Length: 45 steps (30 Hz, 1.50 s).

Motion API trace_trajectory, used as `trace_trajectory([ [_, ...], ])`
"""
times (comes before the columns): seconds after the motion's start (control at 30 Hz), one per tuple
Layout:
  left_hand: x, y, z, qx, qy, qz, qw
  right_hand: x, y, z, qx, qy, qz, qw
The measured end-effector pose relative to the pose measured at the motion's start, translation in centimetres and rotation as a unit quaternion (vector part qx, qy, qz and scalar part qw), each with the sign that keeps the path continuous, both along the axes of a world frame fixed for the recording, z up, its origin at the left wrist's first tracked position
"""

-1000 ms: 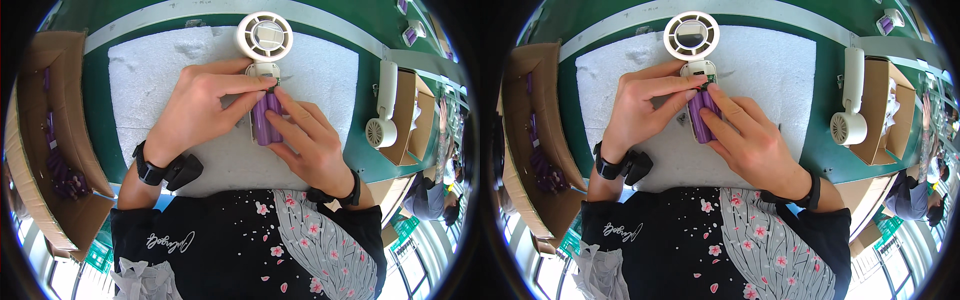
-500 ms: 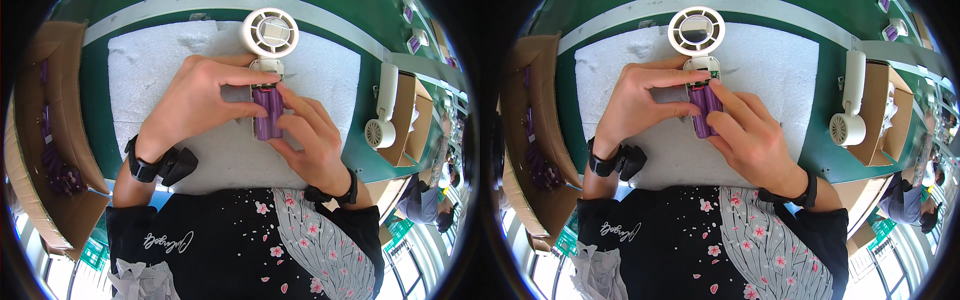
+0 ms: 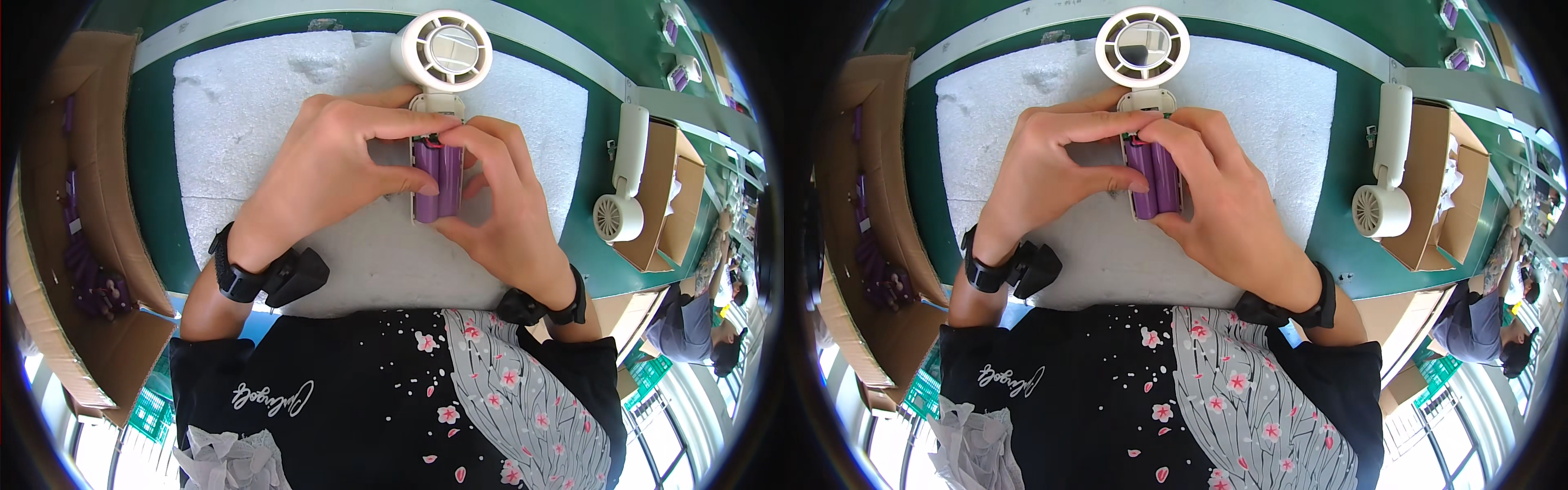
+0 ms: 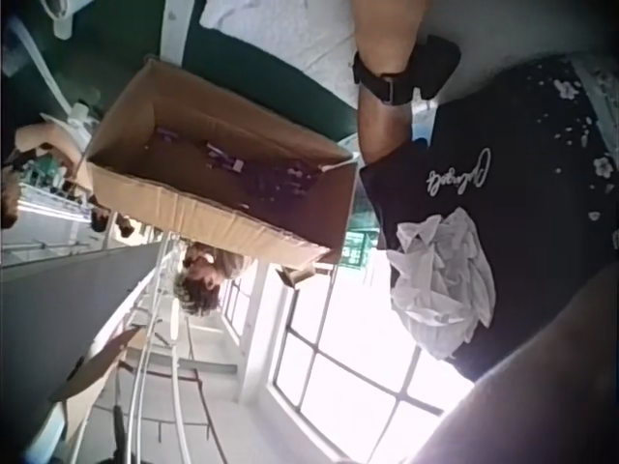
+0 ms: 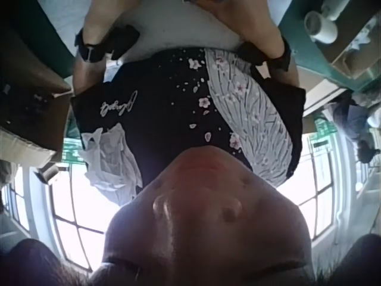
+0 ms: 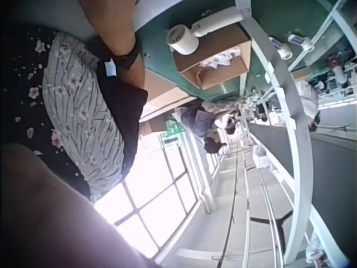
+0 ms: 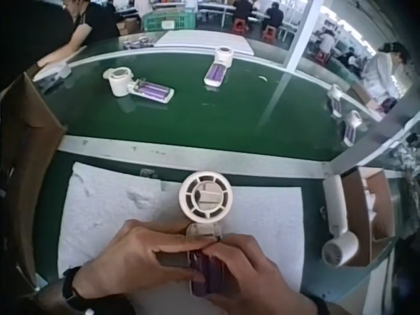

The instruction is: The person assembles portable fans by connecting battery wires to circuit boards, applying tape to battery packs, inserting the components into fan housings, and placing the assembled fans onto the table.

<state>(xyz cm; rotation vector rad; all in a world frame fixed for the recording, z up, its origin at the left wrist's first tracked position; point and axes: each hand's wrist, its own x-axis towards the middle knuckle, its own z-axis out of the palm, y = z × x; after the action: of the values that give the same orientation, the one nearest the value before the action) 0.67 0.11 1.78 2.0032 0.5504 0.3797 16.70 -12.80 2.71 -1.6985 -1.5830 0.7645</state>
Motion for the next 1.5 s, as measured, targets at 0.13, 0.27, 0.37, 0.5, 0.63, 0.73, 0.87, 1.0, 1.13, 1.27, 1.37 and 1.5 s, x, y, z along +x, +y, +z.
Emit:
trace_trajectory([
  [0.13, -0.2, -0.4, -0.1, -0.036, -0.021, 0.013, 0.999, 0.5, -0.2, 0.2, 0.018, -0.020, 0.044, 0.999],
  [0.27, -0.1, -0.5, -0.3, -0.013, -0.045, 0.014, 0.999, 0.6, -0.2, -0.2, 0.033, -0.006, 0.046, 0.998],
  [0.37, 0.0, -0.5, -0.7, -0.006, -0.055, 0.003, 0.998, 1.0, -0.3, -1.0, 0.095, -0.074, 0.062, 0.991],
  [0.5, 0.2, -0.1, -0.8, 0.010, -0.060, -0.013, 0.998, 0.9, -0.7, 0.0, 0.112, -0.151, 0.090, 0.978],
  [0.63, -0.2, 0.1, -0.8, 0.014, -0.043, -0.020, 0.999, -0.1, -1.1, 0.8, 0.113, -0.213, 0.103, 0.965],
  [0.73, -0.1, 0.0, -1.8, 0.030, -0.060, -0.020, 0.998, -0.4, -1.5, 0.6, 0.121, -0.243, 0.101, 0.957],
  [0.87, 0.1, -0.4, -1.4, 0.042, -0.110, 0.001, 0.993, 0.0, -0.9, 0.0, 0.125, -0.256, 0.084, 0.955],
  [1.0, 0.1, -0.2, -0.7, -0.006, -0.123, 0.066, 0.990, 3.3, 1.8, -0.5, 0.138, -0.313, -0.038, 0.939],
  [1.13, -0.3, 0.7, -1.4, 0.012, -0.110, 0.135, 0.985, 5.0, 3.9, 1.3, 0.174, -0.370, -0.212, 0.888],
  [1.27, -0.4, 0.8, -1.9, 0.041, -0.104, 0.149, 0.982, 4.5, -0.3, 1.4, 0.063, -0.210, -0.065, 0.974],
  [1.37, -0.5, 0.9, -2.6, 0.073, -0.103, 0.139, 0.982, 4.6, -2.5, 1.8, 0.080, -0.236, -0.101, 0.963],
  [1.5, -0.7, 1.2, -2.8, 0.123, -0.091, 0.151, 0.977, 4.1, -2.9, 2.8, 0.076, -0.147, -0.105, 0.981],
])
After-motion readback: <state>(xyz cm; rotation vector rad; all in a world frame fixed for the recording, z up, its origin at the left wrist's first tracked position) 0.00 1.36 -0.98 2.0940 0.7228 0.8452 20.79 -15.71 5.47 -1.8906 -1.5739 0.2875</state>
